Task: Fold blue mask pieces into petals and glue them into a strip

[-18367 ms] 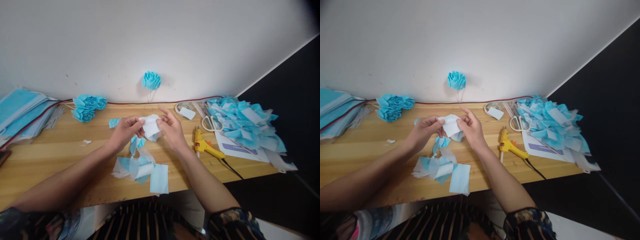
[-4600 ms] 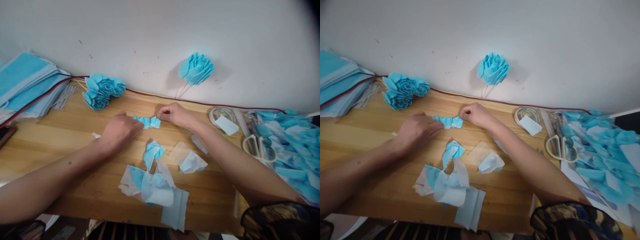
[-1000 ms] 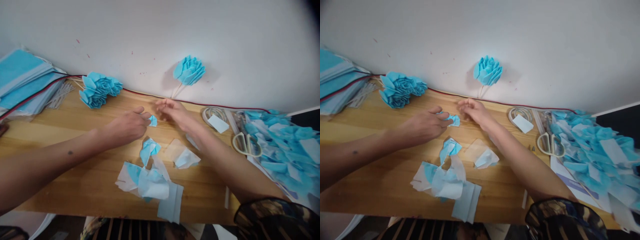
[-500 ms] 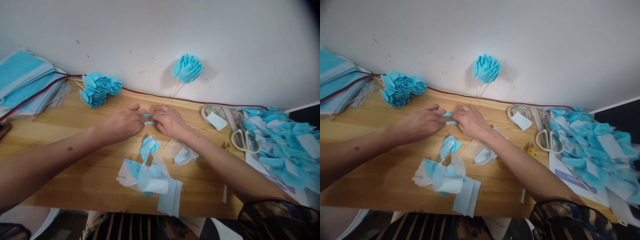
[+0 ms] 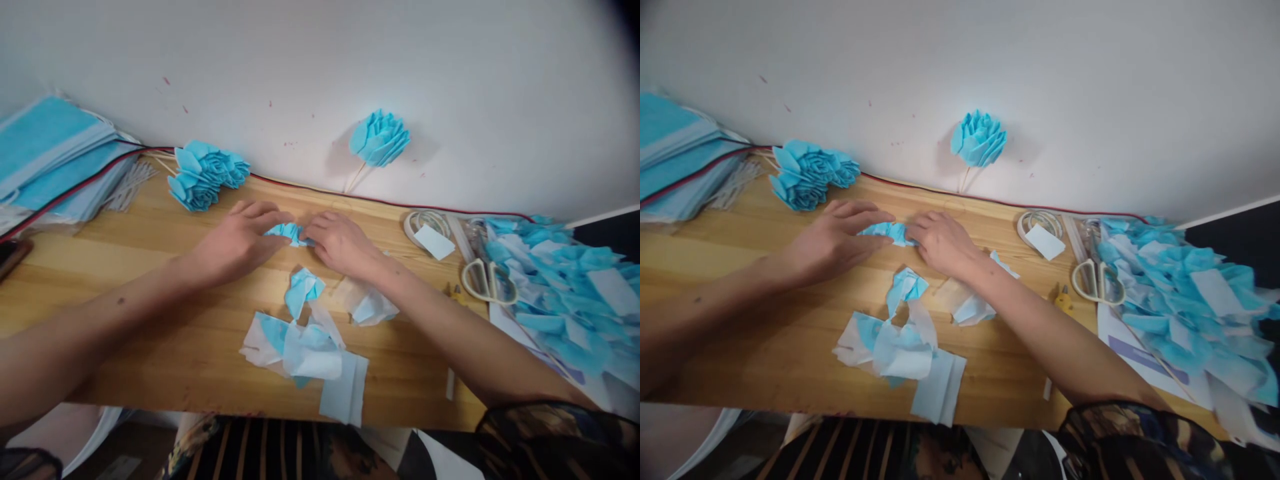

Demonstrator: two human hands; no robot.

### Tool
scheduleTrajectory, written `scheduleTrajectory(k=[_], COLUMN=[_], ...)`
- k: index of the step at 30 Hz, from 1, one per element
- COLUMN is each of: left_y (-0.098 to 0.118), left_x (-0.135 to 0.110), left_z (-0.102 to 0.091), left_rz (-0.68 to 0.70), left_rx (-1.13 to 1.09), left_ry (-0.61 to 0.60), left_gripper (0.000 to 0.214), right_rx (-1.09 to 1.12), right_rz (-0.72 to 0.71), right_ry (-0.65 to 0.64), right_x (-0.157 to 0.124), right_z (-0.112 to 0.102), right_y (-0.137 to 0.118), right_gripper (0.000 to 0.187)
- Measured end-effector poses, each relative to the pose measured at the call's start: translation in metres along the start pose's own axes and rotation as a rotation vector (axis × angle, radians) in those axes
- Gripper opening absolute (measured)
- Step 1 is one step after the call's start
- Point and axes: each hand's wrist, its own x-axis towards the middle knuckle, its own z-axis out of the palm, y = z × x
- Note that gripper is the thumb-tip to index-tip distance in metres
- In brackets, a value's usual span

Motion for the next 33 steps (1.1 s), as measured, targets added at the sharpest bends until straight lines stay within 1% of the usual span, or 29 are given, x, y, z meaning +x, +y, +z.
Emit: scheduleTrajectory(k=[2, 4, 6, 9, 12, 15, 17, 21, 24, 26, 27, 29, 31, 33], left_y=[-0.001, -0.002, -0.002, 0.000, 0.003, 0.005, 0.007, 0.011, 0.013, 0.014, 0.014, 0.015, 0.017, 0.020], left_x=[-0.004, -0.007, -0.010, -0.013, -0.016, -0.016, -0.015, -0.013, -0.013, -0.013, -0.013, -0.012, -0.012, -0.012], left_z=[-0.003, -0.007, -0.012, -0.015, -0.015, -0.015, -0.015, -0.015, -0.016, -0.016, -0.016, -0.017, -0.018, -0.020], left_rz=[-0.094, -0.171, -0.239, -0.318, -0.370, -0.387, -0.376, -0.342, -0.320, -0.306, -0.299, -0.286, -0.261, -0.235], left_rx=[-0.064, -0.105, -0.123, -0.145, -0.171, -0.182, -0.180, -0.169, -0.153, -0.147, -0.145, -0.141, -0.142, -0.153], left_ry=[0.062, 0.067, 0.086, 0.127, 0.170, 0.179, 0.169, 0.143, 0.123, 0.116, 0.111, 0.098, 0.075, 0.053], left_gripper=[0.025, 0.022, 0.021, 0.023, 0.025, 0.027, 0.027, 0.028, 0.028, 0.028, 0.028, 0.030, 0.034, 0.037], right_rx=[0.002, 0.021, 0.060, 0.133, 0.177, 0.206, 0.208, 0.187, 0.192, 0.191, 0.190, 0.186, 0.166, 0.141], right_rz=[0.007, 0.018, 0.030, 0.035, 0.084, 0.137, 0.111, 0.042, 0.042, 0.044, 0.051, 0.084, 0.135, 0.209], right_ry=[-0.016, -0.012, 0.019, 0.067, 0.095, 0.117, 0.130, 0.146, 0.174, 0.236, 0.277, 0.366, 0.449, 0.511], right_x=[0.001, 0.001, 0.001, 0.000, -0.002, -0.004, -0.005, -0.007, -0.008, -0.011, -0.013, -0.025, -0.047, -0.079], right_z=[-0.001, -0.002, -0.002, -0.001, 0.000, -0.001, -0.001, 0.001, 0.000, -0.009, -0.017, -0.041, -0.070, -0.098], right_y=[-0.003, -0.005, -0.004, -0.003, -0.003, -0.005, -0.006, -0.006, -0.006, -0.010, -0.013, -0.025, -0.043, -0.064], right_gripper=[0.034, 0.034, 0.034, 0.034, 0.036, 0.042, 0.044, 0.039, 0.044, 0.048, 0.048, 0.044, 0.040, 0.040])
